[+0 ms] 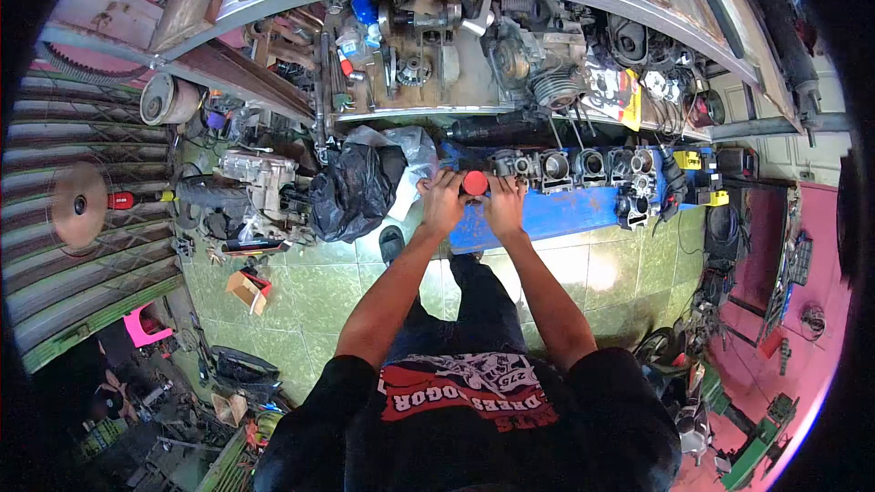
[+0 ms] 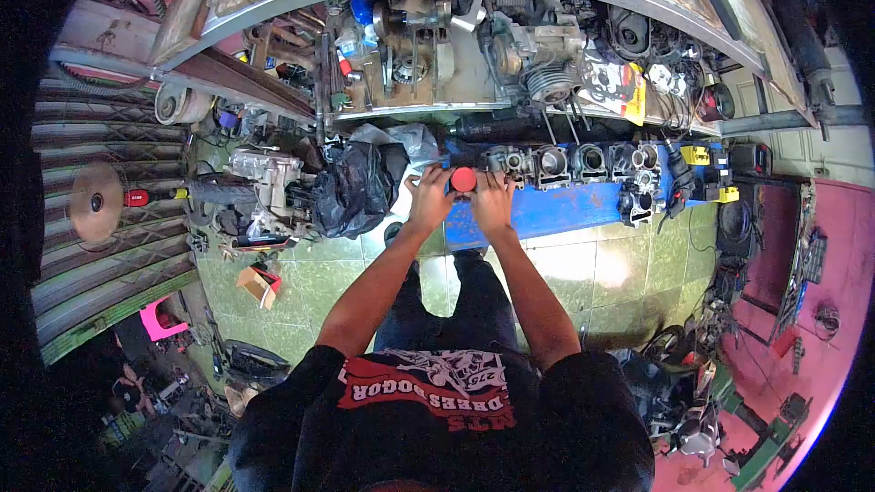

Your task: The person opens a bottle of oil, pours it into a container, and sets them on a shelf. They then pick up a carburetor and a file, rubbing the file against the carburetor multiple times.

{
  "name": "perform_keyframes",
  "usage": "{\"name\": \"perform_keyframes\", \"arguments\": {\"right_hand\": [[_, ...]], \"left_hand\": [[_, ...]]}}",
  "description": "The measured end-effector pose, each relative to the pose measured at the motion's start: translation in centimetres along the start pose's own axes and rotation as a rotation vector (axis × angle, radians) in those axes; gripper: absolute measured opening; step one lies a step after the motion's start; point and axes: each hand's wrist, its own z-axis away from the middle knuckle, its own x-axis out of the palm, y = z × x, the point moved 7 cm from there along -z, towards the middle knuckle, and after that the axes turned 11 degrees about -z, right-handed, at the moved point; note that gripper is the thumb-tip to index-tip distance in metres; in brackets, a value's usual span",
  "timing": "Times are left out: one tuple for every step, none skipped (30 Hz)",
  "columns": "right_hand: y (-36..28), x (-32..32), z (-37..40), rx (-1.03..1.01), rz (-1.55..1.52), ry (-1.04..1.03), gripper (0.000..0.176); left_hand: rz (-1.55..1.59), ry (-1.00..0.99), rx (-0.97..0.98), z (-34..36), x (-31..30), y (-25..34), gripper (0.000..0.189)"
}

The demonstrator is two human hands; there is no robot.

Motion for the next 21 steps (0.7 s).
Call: {"name": "perform_keyframes", "arguments": {"right_hand": [[-0.4,-0.3,0.1,0.012,-0.032,-0.003,0.054],[-1.1,-0.7,0.1,0.010,-0.032,0.003,0.054],[-1.7,-0.9,0.1,0.000,-0.037,0.006,0.054],[-2.4,-1.2,0.1,-0.009,-0.041,0.011,0.053],[-3.0,-1.5,0.0,-0.010,-0.041,0.019,0.053],[-3.9,-1.8,-0.1,-0.033,-0.058,0.024,0.053],[-4.8,-2.1,-0.2,-0.057,-0.075,0.028,0.053],[-5.6,-2.4,-0.4,-0.062,-0.075,0.034,0.053],[-6.7,-2.8,-0.6,-0.100,-0.086,0.069,0.052],[-7.9,-3.3,-0.8,-0.139,-0.097,0.104,0.052],[-8.9,-3.5,-1.1,-0.148,-0.097,0.113,0.052],[-10.0,-4.0,-1.4,-0.170,-0.091,0.132,0.051],[-11.2,-4.4,-1.7,-0.193,-0.085,0.153,0.051],[-12.2,-4.9,-2.0,-0.203,-0.083,0.164,0.051],[-13.3,-5.2,-2.4,-0.220,-0.070,0.152,0.052],[-14.3,-5.4,-2.7,-0.237,-0.055,0.140,0.053],[-15.3,-5.8,-2.9,-0.248,-0.052,0.151,0.053],[-16.4,-6.4,-3.1,-0.259,-0.076,0.168,0.053],[-17.5,-7.0,-3.3,-0.270,-0.102,0.183,0.052],[-18.5,-7.5,-3.5,-0.275,-0.091,0.185,0.052],[-19.7,-8.0,-3.7,-0.288,-0.091,0.194,0.052]], "left_hand": [[0.013,-0.004,0.007,0.2,-0.4,-0.1,0.051],[0.025,-0.007,0.014,0.3,-0.8,-0.3,0.051],[0.023,-0.002,0.020,0.4,-1.5,-0.4,0.051],[-0.004,-0.012,0.037,0.6,-2.0,-0.5,0.051],[-0.031,-0.022,0.055,0.8,-2.6,-0.7,0.051],[-0.032,-0.017,0.061,0.8,-3.4,-0.9,0.051],[-0.033,0.009,0.085,0.9,-4.5,-1.1,0.051],[-0.033,0.036,0.108,1.0,-5.6,-1.4,0.051],[-0.036,0.045,0.111,1.1,-6.6,-1.7,0.051],[-0.040,0.075,0.129,1.1,-7.8,-2.0,0.051],[-0.044,0.106,0.149,1.1,-9.0,-2.2,0.051],[-0.017,0.118,0.154,1.1,-10.3,-2.6,0.052],[-0.022,0.131,0.159,1.0,-11.5,-2.8,0.052],[-0.045,0.153,0.168,1.0,-12.8,-3.0,0.052],[-0.069,0.176,0.177,1.0,-14.2,-3.1,0.052],[-0.066,0.196,0.188,1.1,-15.6,-3.2,0.052],[-0.069,0.210,0.193,1.1,-17.0,-3.4,0.052],[-0.054,0.227,0.218,1.1,-18.3,-3.5,0.053],[-0.040,0.242,0.242,1.1,-19.6,-3.7,0.054],[-0.045,0.227,0.248,1.0,-20.7,-3.9,0.056],[-0.051,0.242,0.249,0.9,-21.9,-4.2,0.056]]}}
